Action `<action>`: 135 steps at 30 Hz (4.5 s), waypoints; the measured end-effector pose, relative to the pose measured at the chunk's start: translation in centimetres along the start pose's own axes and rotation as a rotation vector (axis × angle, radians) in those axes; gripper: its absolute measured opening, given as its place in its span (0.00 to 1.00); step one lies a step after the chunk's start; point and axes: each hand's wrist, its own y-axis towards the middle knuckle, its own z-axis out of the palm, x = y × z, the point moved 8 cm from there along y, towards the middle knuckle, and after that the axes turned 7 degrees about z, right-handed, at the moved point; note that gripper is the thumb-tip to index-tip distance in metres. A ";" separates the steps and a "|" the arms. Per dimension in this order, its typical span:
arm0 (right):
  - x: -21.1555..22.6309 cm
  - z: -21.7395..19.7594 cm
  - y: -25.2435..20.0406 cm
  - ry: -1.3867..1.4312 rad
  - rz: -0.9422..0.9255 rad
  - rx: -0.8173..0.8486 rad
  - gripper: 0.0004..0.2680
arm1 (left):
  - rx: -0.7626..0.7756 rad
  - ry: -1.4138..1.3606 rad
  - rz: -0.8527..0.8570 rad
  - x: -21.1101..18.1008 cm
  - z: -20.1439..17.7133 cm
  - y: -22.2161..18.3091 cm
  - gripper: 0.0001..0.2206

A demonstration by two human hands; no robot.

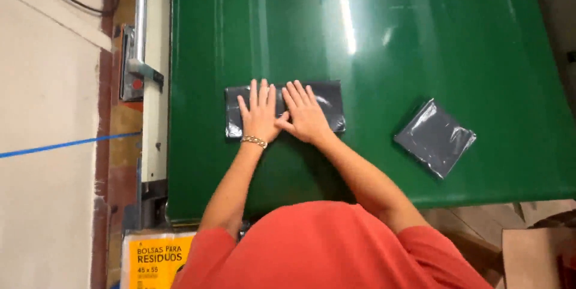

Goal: Folding plastic bags coming off a conveyor belt and placing them into a collection bin.

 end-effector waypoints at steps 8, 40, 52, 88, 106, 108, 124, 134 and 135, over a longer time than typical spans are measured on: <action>-4.7 -1.8 -2.0 -0.169 0.165 0.156 0.37 | -0.044 0.135 0.269 6.6 -2.3 -7.1 0.36; -7.7 9.5 -13.6 1.787 1.259 0.124 0.10 | -0.065 -0.180 -0.158 -0.6 3.5 2.1 0.19; -17.2 -9.5 -22.0 1.236 0.786 -0.512 0.34 | -0.423 -0.588 0.393 -18.4 -7.7 0.5 0.12; -27.7 -17.6 -28.8 0.239 1.191 0.011 0.31 | -0.139 -0.149 0.123 -34.1 6.9 9.3 0.27; -26.5 -31.9 -31.4 0.191 0.405 -0.414 0.16 | -0.297 -0.714 0.930 -45.0 -10.3 3.7 0.19; -27.5 -34.3 -35.0 0.209 0.689 -0.332 0.12 | -0.448 -0.904 0.971 -46.3 -16.8 1.3 0.20; -36.7 -46.1 -82.3 0.420 1.902 -1.245 0.10 | 0.076 -1.262 0.346 -40.5 -6.1 0.6 0.14; -43.8 -36.3 -88.0 0.890 1.881 -1.061 0.07 | 0.372 -1.155 0.384 -41.4 -2.8 -0.2 0.13; -43.5 -36.2 -87.8 0.986 1.869 -1.061 0.07 | 0.420 -1.150 0.335 -41.6 -3.1 -0.5 0.12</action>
